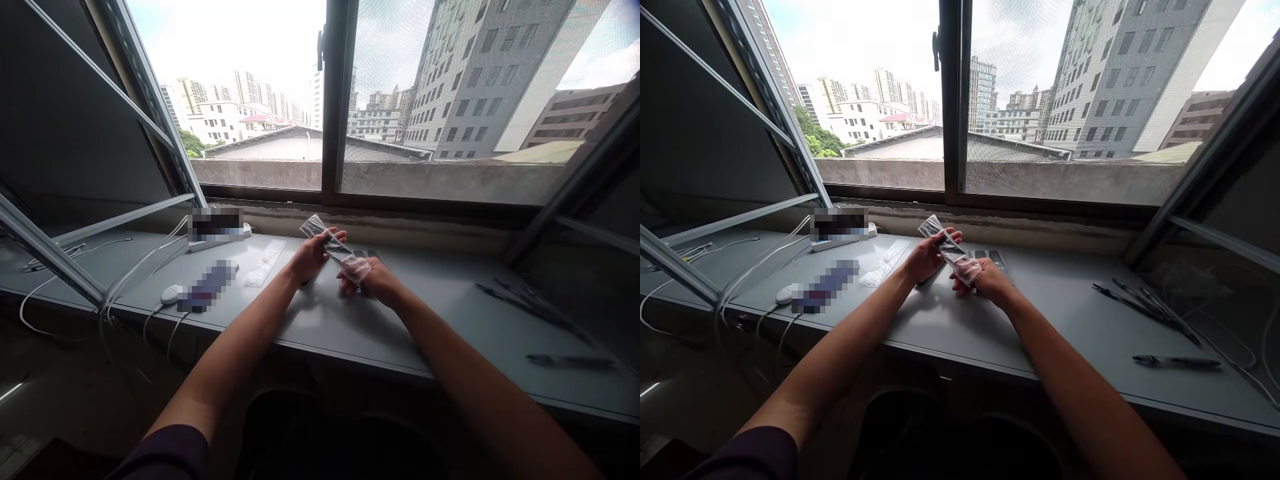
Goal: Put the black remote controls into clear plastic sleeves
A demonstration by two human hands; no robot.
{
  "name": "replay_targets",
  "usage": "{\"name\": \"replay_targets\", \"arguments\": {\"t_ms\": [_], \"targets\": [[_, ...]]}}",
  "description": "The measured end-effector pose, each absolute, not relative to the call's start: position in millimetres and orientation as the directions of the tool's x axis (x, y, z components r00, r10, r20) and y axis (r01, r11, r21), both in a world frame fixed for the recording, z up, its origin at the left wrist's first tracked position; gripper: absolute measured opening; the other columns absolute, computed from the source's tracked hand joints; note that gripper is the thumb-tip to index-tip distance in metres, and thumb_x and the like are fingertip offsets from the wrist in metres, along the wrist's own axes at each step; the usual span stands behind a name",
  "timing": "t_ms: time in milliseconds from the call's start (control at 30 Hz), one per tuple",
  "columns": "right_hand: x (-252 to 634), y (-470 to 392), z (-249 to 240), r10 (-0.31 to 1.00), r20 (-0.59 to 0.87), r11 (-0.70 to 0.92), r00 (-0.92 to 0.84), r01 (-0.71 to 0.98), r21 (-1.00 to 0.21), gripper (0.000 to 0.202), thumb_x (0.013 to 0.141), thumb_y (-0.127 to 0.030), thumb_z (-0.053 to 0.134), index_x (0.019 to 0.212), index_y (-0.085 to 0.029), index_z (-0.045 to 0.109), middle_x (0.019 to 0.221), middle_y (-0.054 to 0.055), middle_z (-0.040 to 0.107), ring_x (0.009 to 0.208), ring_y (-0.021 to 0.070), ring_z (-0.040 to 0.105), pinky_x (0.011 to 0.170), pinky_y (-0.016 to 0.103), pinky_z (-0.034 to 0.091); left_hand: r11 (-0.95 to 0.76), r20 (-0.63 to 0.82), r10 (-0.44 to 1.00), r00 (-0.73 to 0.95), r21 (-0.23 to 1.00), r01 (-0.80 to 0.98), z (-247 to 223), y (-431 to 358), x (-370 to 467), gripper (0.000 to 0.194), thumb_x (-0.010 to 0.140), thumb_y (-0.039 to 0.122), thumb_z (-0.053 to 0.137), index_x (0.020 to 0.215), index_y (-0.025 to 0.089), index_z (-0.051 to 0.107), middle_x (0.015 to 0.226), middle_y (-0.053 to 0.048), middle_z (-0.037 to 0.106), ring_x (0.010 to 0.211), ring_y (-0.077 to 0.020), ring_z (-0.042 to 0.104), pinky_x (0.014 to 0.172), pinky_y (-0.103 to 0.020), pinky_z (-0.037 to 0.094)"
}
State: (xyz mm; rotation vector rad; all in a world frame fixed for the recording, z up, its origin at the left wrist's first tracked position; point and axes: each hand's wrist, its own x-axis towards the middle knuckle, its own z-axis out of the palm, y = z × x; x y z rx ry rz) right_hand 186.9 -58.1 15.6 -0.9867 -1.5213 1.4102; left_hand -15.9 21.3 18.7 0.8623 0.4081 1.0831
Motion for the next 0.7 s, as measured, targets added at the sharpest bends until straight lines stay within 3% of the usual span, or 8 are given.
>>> {"name": "replay_targets", "arguments": {"t_ms": [267,467,700], "targets": [[185.9,-60.0,18.7,0.959,0.092,0.092,-0.270,-0.014,-0.996,0.044,0.089,-0.056,0.082,0.078,-0.013,0.082,0.069,0.011,0.078,0.051,0.0160,0.067,0.054,0.028,0.053,0.221,0.104,0.873,0.477,0.787,-0.576,17.6,22.2,-17.6,0.033,0.103,0.035,0.072,0.129,0.015,0.076,0.142,-0.016,0.076,0.116,-0.0231,0.077,0.065,-0.021,0.057],[185.6,-58.1,17.1,0.966,0.134,0.130,-0.222,-0.033,-0.991,0.047,0.089,-0.060,0.083,0.078,-0.014,0.082,0.069,0.012,0.078,0.053,0.0173,0.067,0.053,0.029,0.054,0.231,0.037,0.910,0.414,0.784,-0.577,19.6,21.7,-17.8,0.033,0.102,0.038,0.071,0.124,0.016,0.079,0.127,-0.012,0.080,0.090,-0.0153,0.075,0.072,-0.023,0.058],[184.3,-60.3,20.2,0.972,0.149,0.143,-0.181,-0.047,-0.989,0.053,0.086,-0.066,0.084,0.077,-0.014,0.082,0.067,0.011,0.077,0.053,0.0182,0.068,0.052,0.029,0.054,0.181,0.015,0.936,0.351,0.836,-0.518,15.9,22.9,-13.2,0.029,0.093,0.033,0.081,0.120,0.020,0.080,0.115,-0.009,0.080,0.088,-0.0149,0.072,0.071,-0.022,0.055]]}}
